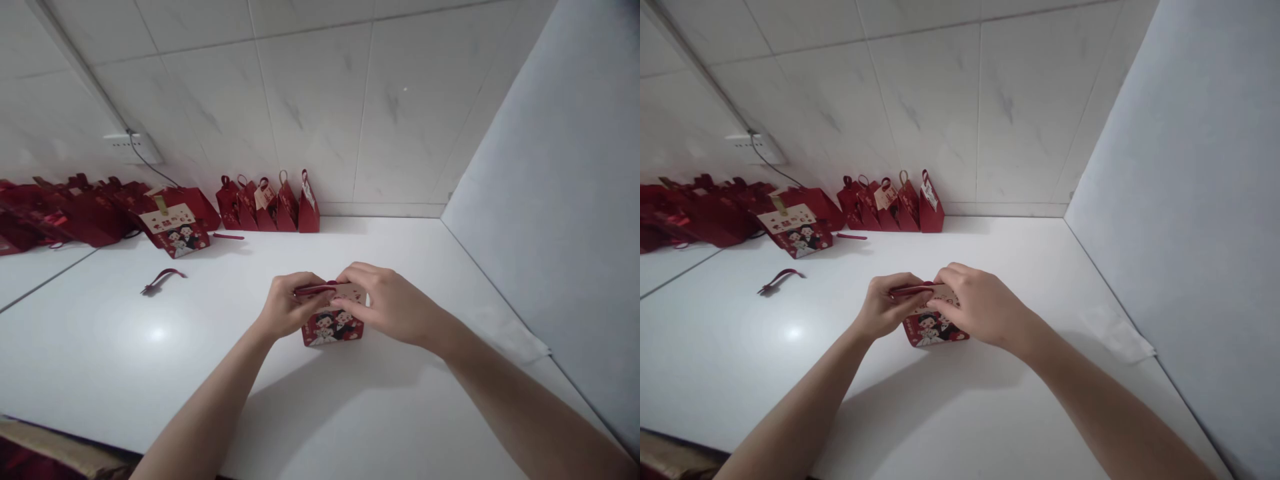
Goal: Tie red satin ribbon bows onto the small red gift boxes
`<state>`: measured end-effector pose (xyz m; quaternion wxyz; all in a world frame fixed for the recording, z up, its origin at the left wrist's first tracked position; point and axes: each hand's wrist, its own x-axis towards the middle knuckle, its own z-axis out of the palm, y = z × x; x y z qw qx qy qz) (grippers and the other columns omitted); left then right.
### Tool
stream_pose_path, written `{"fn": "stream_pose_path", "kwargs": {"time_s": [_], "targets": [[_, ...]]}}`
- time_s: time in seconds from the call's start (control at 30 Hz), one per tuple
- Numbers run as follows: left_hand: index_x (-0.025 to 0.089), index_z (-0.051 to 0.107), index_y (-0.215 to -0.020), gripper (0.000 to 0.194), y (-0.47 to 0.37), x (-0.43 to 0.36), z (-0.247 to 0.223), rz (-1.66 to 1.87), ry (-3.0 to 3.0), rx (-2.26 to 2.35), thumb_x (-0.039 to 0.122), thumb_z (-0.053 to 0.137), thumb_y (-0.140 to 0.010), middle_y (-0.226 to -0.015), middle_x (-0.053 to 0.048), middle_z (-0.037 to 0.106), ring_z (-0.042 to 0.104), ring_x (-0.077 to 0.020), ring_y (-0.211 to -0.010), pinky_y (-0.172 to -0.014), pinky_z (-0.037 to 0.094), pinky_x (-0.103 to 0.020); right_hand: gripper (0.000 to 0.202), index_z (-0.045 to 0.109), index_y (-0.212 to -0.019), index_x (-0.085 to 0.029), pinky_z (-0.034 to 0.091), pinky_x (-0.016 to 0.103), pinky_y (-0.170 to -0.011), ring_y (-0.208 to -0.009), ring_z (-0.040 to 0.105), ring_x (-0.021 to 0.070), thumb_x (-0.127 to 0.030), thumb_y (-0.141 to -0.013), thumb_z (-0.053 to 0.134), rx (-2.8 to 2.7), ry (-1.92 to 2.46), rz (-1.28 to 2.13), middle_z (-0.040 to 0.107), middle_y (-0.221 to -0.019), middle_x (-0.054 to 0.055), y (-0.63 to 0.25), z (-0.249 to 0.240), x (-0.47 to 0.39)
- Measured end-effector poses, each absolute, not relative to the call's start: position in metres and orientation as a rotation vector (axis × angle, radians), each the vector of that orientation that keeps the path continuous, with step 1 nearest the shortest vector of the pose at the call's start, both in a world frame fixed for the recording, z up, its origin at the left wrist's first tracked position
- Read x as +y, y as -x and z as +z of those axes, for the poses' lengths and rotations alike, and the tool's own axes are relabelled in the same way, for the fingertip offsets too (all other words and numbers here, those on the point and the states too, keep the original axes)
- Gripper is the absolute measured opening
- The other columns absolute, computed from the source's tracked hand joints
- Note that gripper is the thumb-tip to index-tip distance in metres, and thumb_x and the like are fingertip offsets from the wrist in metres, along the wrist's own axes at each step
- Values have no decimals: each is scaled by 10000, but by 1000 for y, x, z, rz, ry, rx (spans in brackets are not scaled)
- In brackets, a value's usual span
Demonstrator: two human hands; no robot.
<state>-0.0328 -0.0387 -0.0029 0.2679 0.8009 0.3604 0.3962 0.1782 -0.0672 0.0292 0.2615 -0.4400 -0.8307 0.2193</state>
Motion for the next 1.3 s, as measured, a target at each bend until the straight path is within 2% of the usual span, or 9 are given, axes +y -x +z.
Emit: {"fn": "stream_pose_path", "kwargs": {"time_s": [0.1, 0.27, 0.53, 0.77, 0.97, 1.1, 1.17, 1.23, 1.3], "targets": [[131, 689, -825, 169, 33, -39, -3, 1036, -2186, 961, 292, 658, -868, -689, -25, 656, 525, -99, -605, -565, 411, -214, 150, 609, -963, -233, 459, 300, -709, -829, 601, 158, -374, -913, 609, -2200, 1191, 625, 644, -990, 7, -176, 28, -64], [130, 697, -879, 167, 34, -39, -3, 1066, -2274, 917, 278, 621, -896, -725, -35, 665, 544, -103, -623, -591, 425, -218, 87, 590, -872, -218, 455, 283, -704, -800, 599, 144, -293, -900, 625, -2116, 1150, 689, 632, -915, -4, -176, 25, -60], [136, 707, -914, 202, 36, -36, -5, 1013, -2145, 944, 315, 615, -904, -769, -42, 692, 585, -124, -680, -631, 457, -228, 99, 626, -932, -208, 459, 268, -726, -833, 602, 136, -156, -917, 542, -2110, 1010, 707, 649, -932, 9, -176, 18, -54], [138, 686, -874, 188, 37, -28, -13, 992, -1997, 923, 324, 666, -863, -740, -33, 681, 606, -131, -674, -612, 466, -226, 153, 629, -984, -217, 484, 294, -744, -883, 624, 163, -216, -956, 478, -2130, 1027, 829, 670, -995, 32, -184, 18, -47], [135, 736, -964, 251, 31, -21, -30, 1022, -1804, 814, 329, 733, -803, -964, -104, 740, 692, -209, -854, -729, 549, -292, 318, 529, -1202, -258, 532, 317, -799, -1081, 609, 201, -346, -907, 608, -2026, 1002, 732, 632, -1197, 60, -184, 21, -52], [136, 767, -907, 224, 22, -28, -37, 994, -1829, 802, 333, 692, -834, -863, -87, 757, 696, -215, -817, -724, 546, -299, 324, 516, -1238, -239, 490, 407, -939, -1007, 649, 198, -245, -923, 591, -2127, 920, 411, 687, -1131, 60, -168, 14, -62], [133, 753, -766, 205, 17, -34, -39, 1002, -1886, 821, 308, 673, -839, -735, -53, 726, 668, -180, -720, -648, 519, -263, 279, 563, -1215, -225, 430, 464, -1017, -921, 674, 194, -195, -937, 563, -2188, 899, 209, 731, -1017, 45, -162, 11, -66], [128, 679, -608, 291, 13, -40, -39, 989, -1934, 854, 304, 659, -840, -567, -13, 625, 579, -126, -571, -522, 441, -222, 187, 634, -1105, -223, 447, 454, -992, -858, 686, 189, -184, -944, 548, -2178, 905, 159, 747, -934, 32, -159, 11, -69], [127, 622, -567, 332, 11, -43, -37, 950, -1932, 853, 326, 676, -827, -515, 10, 549, 498, -95, -508, -470, 380, -209, 117, 655, -992, -225, 523, 378, -864, -833, 694, 182, -197, -934, 557, -2066, 960, 319, 747, -903, 23, -161, 14, -71]]}}
